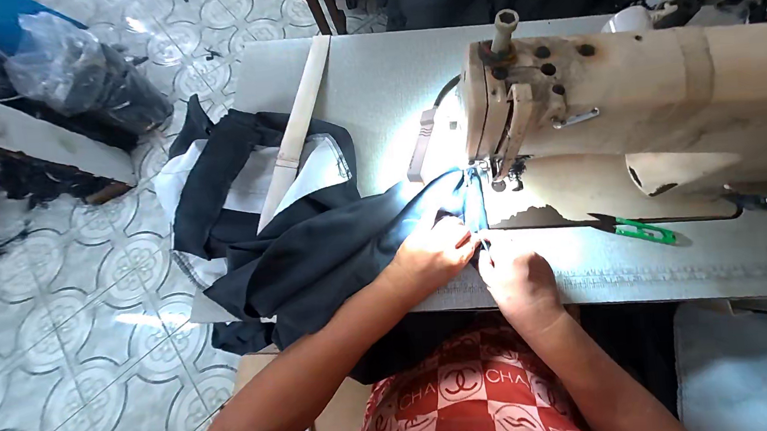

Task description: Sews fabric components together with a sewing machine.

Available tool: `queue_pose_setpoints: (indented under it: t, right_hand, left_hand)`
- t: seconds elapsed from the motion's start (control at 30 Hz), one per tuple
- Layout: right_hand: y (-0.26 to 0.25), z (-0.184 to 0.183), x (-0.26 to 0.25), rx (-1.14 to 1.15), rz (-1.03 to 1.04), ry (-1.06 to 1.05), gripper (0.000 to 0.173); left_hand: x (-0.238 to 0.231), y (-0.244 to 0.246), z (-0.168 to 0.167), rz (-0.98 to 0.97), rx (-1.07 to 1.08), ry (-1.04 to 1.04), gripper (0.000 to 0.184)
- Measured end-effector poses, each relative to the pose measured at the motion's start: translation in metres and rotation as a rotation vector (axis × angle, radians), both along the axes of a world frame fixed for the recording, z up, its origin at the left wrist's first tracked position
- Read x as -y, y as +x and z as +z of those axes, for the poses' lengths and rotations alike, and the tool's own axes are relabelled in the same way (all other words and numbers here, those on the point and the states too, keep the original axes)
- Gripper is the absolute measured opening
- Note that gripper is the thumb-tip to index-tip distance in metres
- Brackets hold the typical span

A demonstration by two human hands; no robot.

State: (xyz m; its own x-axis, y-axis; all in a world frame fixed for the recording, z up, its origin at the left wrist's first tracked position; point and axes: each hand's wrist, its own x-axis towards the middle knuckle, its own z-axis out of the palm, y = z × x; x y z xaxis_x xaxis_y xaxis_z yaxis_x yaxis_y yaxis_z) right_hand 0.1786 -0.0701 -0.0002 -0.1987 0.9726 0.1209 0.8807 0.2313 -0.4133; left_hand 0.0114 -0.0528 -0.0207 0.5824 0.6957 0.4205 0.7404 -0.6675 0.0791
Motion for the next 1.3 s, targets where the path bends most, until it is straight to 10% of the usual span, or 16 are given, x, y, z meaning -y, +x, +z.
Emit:
queue_pose_setpoints:
  t: [0.53, 0.77, 1.3]
  right_hand:
    - [0.002, 0.000, 0.008, 0.038, 0.066, 0.053, 0.029]
    - [0.014, 0.012, -0.014, -0.180, 0.014, -0.349, 0.033]
    - [0.016, -0.033, 0.000, -0.013, 0.168, 0.270, 0.030]
  left_hand:
    - [0.009, -0.003, -0.007, 0.017, 0.070, -0.015, 0.026]
    - [0.009, -0.009, -0.005, -0.037, 0.052, -0.111, 0.032]
    - [0.007, -0.014, 0.000, -0.057, 0.058, -0.157, 0.027]
